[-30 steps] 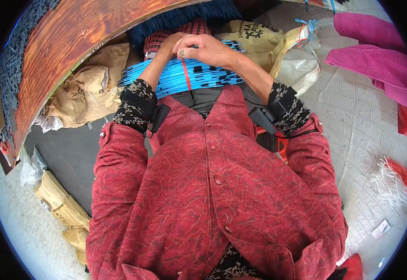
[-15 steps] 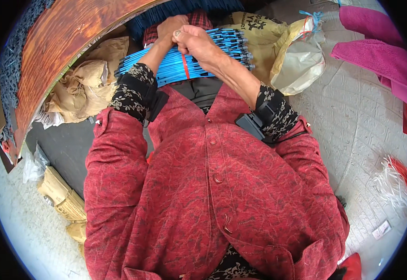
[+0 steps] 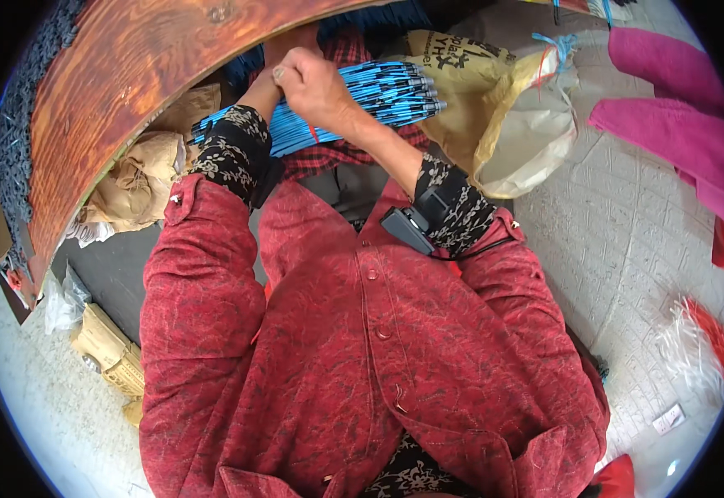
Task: Bundling small blue plastic tubes together using red string at a workbench.
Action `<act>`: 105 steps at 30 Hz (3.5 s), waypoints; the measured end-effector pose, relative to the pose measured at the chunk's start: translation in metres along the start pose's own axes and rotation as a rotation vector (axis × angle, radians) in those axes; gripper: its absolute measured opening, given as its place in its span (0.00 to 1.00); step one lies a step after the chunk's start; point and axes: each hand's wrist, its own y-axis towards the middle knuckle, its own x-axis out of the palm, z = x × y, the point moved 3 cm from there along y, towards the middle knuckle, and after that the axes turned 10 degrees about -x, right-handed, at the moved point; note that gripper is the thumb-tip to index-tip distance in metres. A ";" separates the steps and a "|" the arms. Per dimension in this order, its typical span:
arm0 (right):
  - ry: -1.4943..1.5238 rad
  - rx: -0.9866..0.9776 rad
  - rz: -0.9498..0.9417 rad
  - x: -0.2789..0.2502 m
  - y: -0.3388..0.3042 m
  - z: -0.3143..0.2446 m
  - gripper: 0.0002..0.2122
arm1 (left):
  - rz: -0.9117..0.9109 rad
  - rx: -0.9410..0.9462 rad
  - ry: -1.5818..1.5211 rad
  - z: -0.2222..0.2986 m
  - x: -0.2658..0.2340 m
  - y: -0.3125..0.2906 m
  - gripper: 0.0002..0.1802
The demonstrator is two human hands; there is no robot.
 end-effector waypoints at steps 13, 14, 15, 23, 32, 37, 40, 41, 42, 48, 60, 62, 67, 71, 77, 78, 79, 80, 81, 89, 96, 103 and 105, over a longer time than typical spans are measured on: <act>-0.109 -0.267 -0.070 0.004 0.009 0.002 0.09 | 0.230 0.107 0.177 -0.021 0.022 0.011 0.12; -0.101 -0.272 -0.071 0.003 -0.005 -0.005 0.09 | 0.217 0.067 0.189 -0.021 0.022 0.010 0.12; -0.076 -0.300 -0.101 0.002 -0.019 -0.013 0.09 | 0.216 0.035 0.205 -0.021 0.021 0.006 0.12; 0.129 -0.242 -0.194 -0.037 -0.128 -0.053 0.08 | 0.144 -0.199 0.013 0.029 -0.033 -0.079 0.11; 0.433 -0.013 -0.502 -0.060 -0.179 -0.048 0.08 | 0.247 -0.132 -0.048 0.071 -0.075 -0.145 0.09; 0.327 -0.100 -0.395 -0.057 -0.125 -0.046 0.08 | 0.245 -0.095 0.004 0.048 -0.050 -0.085 0.07; 0.377 -0.127 -0.317 -0.052 -0.091 -0.037 0.09 | 0.156 -0.084 0.065 0.037 -0.026 -0.048 0.06; 0.339 -0.138 -0.306 -0.049 -0.080 -0.033 0.08 | 0.099 -0.069 0.110 0.033 -0.018 -0.038 0.06; 0.346 -0.129 -0.303 -0.046 -0.068 -0.029 0.08 | 0.087 -0.069 0.112 0.031 -0.012 -0.029 0.06; 0.260 -0.213 -0.181 -0.030 -0.023 -0.015 0.06 | 0.120 0.187 0.114 0.010 0.011 -0.005 0.10; 0.378 -0.010 -0.089 -0.051 -0.077 -0.023 0.09 | 0.004 -0.058 0.048 0.026 -0.003 -0.048 0.10; 0.825 0.500 -0.076 -0.063 -0.076 -0.020 0.09 | 0.040 -0.039 0.054 0.036 -0.013 -0.057 0.07; 0.243 0.370 -0.207 -0.058 -0.066 -0.013 0.12 | 0.092 -0.063 0.065 0.041 -0.022 -0.068 0.08; -0.215 0.250 -0.411 -0.054 -0.057 -0.026 0.11 | 0.045 -0.081 0.061 0.037 -0.022 -0.069 0.10; -0.522 0.038 -0.526 -0.055 -0.050 -0.027 0.12 | 0.039 -0.093 0.044 0.032 -0.021 -0.069 0.12; -0.555 -0.038 -0.553 -0.055 -0.050 -0.031 0.12 | 0.046 -0.091 0.031 0.031 -0.022 -0.069 0.12; -0.557 -0.039 -0.560 -0.057 -0.052 -0.033 0.12 | 0.046 -0.097 0.027 0.032 -0.022 -0.069 0.12; -0.574 -0.092 -0.567 -0.059 -0.053 -0.036 0.11 | 0.037 -0.095 0.017 0.033 -0.021 -0.069 0.12; -0.590 -0.145 -0.574 -0.060 -0.054 -0.037 0.11 | 0.027 -0.093 0.008 0.033 -0.020 -0.069 0.12; -0.612 -0.288 -0.414 -0.062 -0.069 -0.030 0.10 | 0.100 -0.077 -0.008 0.025 -0.014 -0.061 0.08; -0.632 -0.331 -0.393 -0.063 -0.077 -0.027 0.07 | 0.056 -0.120 0.018 0.028 -0.016 -0.062 0.09; -0.563 -0.352 -0.452 -0.067 -0.073 -0.031 0.11 | 0.043 -0.165 0.000 0.029 -0.023 -0.063 0.09; -0.547 -0.350 -0.456 -0.068 -0.074 -0.029 0.10 | 0.042 -0.158 0.005 0.030 -0.022 -0.063 0.10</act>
